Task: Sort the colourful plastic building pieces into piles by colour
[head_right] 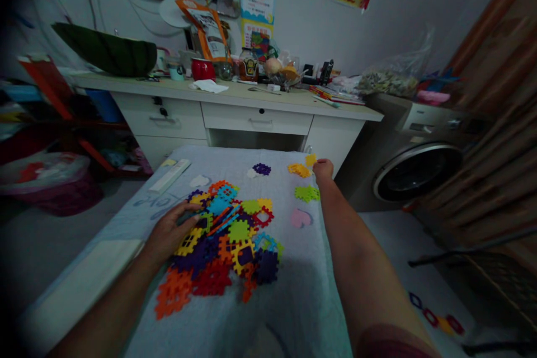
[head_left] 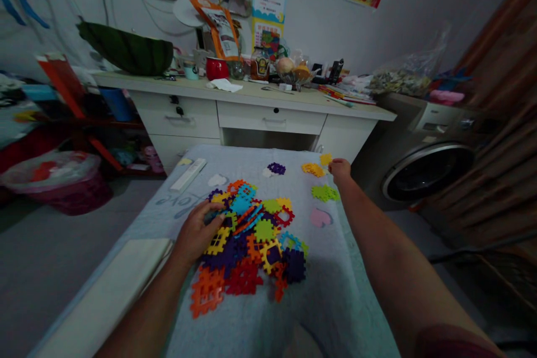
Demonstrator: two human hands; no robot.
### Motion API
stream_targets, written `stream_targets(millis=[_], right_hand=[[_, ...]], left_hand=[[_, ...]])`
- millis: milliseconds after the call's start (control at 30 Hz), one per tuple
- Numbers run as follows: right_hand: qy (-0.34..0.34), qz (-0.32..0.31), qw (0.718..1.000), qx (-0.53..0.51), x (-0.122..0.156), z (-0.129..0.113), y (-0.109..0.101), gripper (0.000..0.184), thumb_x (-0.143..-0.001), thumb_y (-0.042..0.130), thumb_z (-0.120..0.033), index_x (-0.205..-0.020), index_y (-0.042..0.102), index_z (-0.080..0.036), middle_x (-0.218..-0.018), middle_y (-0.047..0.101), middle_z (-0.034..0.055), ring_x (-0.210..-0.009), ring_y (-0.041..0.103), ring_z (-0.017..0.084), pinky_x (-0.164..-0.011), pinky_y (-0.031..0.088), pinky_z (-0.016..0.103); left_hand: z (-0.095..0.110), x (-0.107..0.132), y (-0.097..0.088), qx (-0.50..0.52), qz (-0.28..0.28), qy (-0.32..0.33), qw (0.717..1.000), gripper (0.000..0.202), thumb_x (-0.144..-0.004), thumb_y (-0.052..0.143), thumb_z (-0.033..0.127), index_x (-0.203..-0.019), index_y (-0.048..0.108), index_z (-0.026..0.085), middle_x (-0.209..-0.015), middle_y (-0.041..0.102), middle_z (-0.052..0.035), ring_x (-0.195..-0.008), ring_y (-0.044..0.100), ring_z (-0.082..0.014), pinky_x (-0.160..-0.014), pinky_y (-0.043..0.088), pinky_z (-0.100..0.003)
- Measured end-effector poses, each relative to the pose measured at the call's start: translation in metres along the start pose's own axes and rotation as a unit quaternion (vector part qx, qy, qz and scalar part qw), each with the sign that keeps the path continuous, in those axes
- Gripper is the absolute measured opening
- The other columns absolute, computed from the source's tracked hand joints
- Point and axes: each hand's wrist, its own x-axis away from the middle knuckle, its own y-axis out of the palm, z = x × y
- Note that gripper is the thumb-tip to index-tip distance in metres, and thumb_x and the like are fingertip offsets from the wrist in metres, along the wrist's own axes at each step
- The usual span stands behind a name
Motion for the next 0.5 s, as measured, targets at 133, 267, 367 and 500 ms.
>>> stream_targets(millis=[133, 267, 367, 500], right_hand=[[0.070, -0.013, 0.997, 0.010, 0.005, -0.001, 0.009, 0.012, -0.076, 0.064, -0.010, -0.080, 0.058, -0.019, -0.051, 0.048, -0.0079, -0.045, 0.054, 0.010, -0.049, 0.047, 0.020], [0.099, -0.065, 0.992, 0.039, 0.008, 0.001, 0.012, 0.017, -0.090, 0.062, -0.028, -0.102, 0.063, -0.015, -0.090, 0.065, 0.0035, -0.076, 0.065, 0.014, -0.068, 0.056, 0.029], [0.098, -0.096, 0.989, 0.064, 0.010, 0.001, 0.010, 0.035, -0.094, 0.057, -0.037, -0.122, 0.057, -0.017, -0.122, 0.059, 0.0090, -0.103, 0.061, 0.020, -0.086, 0.054, 0.041], [0.067, -0.101, 0.988, 0.098, 0.013, -0.002, 0.000, 0.028, -0.092, 0.059, -0.034, -0.113, 0.062, -0.015, -0.108, 0.065, 0.0084, -0.090, 0.064, 0.018, -0.076, 0.056, 0.035]], left_hand=[[0.000, 0.000, 0.000, 0.004, -0.004, -0.003, 1.000, 0.035, -0.076, 0.057, 0.047, -0.097, 0.069, 0.022, -0.116, 0.065, -0.0094, -0.121, 0.053, -0.0316, -0.108, 0.035, -0.049], [-0.002, 0.000, 0.001, 0.002, 0.006, 0.002, 1.000, 0.034, -0.076, 0.057, 0.047, -0.096, 0.069, 0.023, -0.118, 0.065, -0.0090, -0.122, 0.052, -0.0318, -0.108, 0.036, -0.049], [-0.003, 0.000, 0.002, 0.003, 0.008, 0.000, 1.000, 0.035, -0.077, 0.057, 0.048, -0.098, 0.069, 0.023, -0.119, 0.064, -0.0090, -0.123, 0.052, -0.0311, -0.108, 0.035, -0.049], [-0.003, -0.001, 0.003, 0.007, 0.008, -0.001, 1.000, 0.034, -0.076, 0.058, 0.047, -0.097, 0.069, 0.023, -0.118, 0.064, -0.0091, -0.121, 0.054, -0.0303, -0.107, 0.037, -0.048]])
